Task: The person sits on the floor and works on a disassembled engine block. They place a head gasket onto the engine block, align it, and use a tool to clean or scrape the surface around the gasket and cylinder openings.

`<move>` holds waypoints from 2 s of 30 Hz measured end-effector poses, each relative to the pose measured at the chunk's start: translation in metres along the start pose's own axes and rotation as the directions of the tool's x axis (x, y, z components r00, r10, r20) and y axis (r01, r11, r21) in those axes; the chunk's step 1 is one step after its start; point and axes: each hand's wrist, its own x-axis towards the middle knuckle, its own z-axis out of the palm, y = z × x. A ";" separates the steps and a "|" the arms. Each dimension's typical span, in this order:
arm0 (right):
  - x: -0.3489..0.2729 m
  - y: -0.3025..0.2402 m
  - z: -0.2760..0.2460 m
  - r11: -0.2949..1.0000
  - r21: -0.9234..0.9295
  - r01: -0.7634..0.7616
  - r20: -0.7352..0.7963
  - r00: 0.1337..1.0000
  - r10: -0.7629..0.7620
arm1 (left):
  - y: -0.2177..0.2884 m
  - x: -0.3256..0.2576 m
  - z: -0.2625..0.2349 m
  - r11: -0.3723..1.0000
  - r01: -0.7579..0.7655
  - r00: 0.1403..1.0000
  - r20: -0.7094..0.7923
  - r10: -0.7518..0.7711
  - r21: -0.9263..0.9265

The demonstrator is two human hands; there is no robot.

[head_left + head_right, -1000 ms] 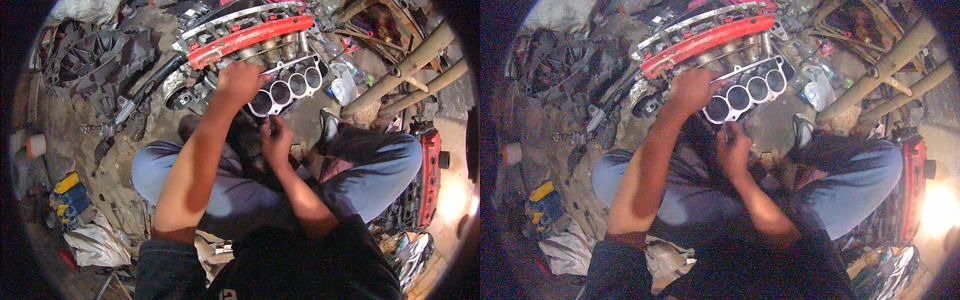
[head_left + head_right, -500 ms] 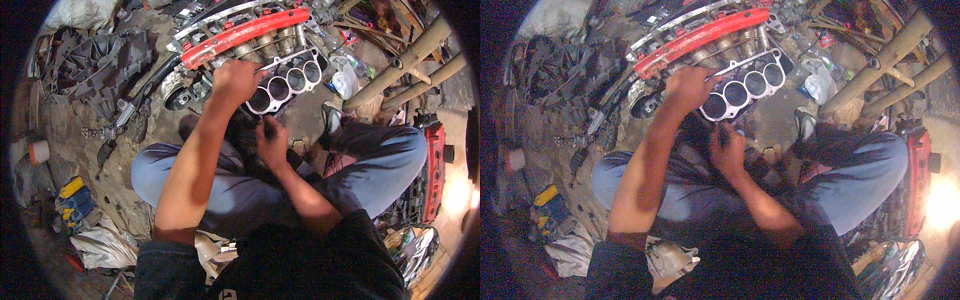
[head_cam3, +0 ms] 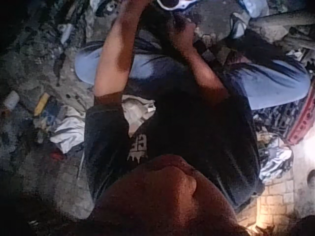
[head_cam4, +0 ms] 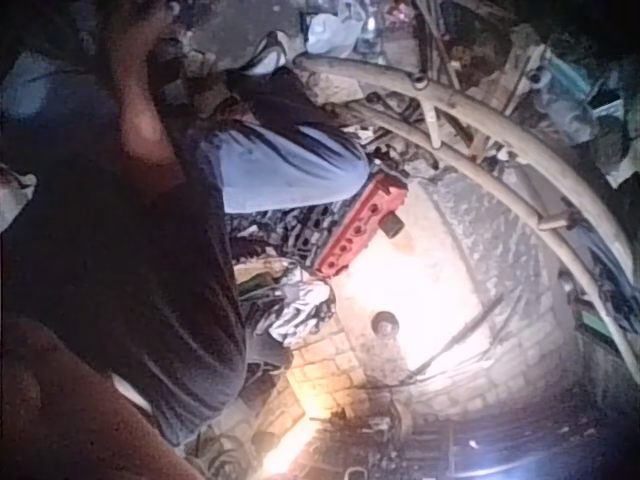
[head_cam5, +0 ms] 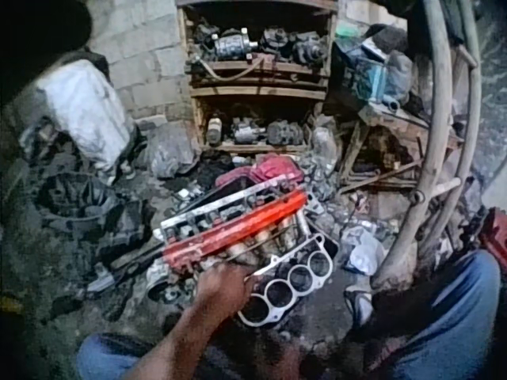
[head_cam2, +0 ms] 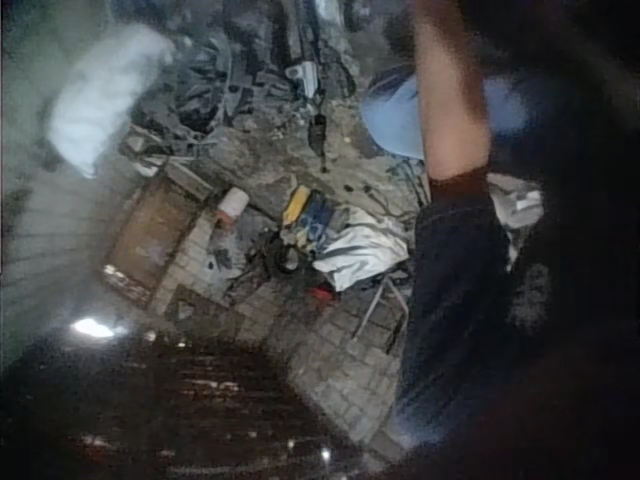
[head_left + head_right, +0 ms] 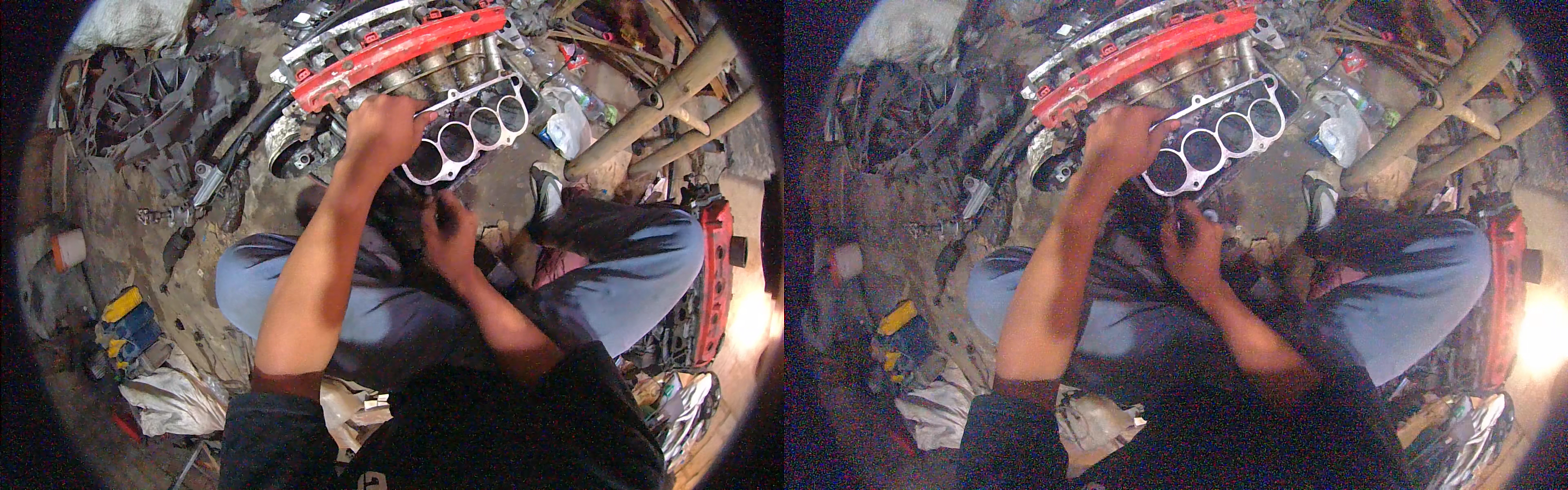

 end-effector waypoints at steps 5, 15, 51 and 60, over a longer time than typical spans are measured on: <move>0.008 0.010 0.004 0.979 -0.193 -0.070 -0.099 0.994 0.052 | 0.003 0.000 -0.002 1.000 0.007 1.000 -0.003 -0.007 -0.007; 0.010 0.001 0.005 0.987 -0.126 -0.102 -0.062 0.994 0.094 | 0.000 0.000 -0.002 0.999 -0.015 1.000 -0.010 0.014 -0.050; 0.003 0.047 0.012 0.937 0.011 -0.350 -0.051 0.935 0.350 | 0.000 -0.002 0.001 0.999 -0.008 0.999 -0.038 0.006 -0.036; 0.006 0.018 0.012 0.918 0.102 -0.382 -0.092 0.916 0.391 | -0.008 -0.002 0.002 0.996 -0.062 0.997 -0.046 0.060 -0.056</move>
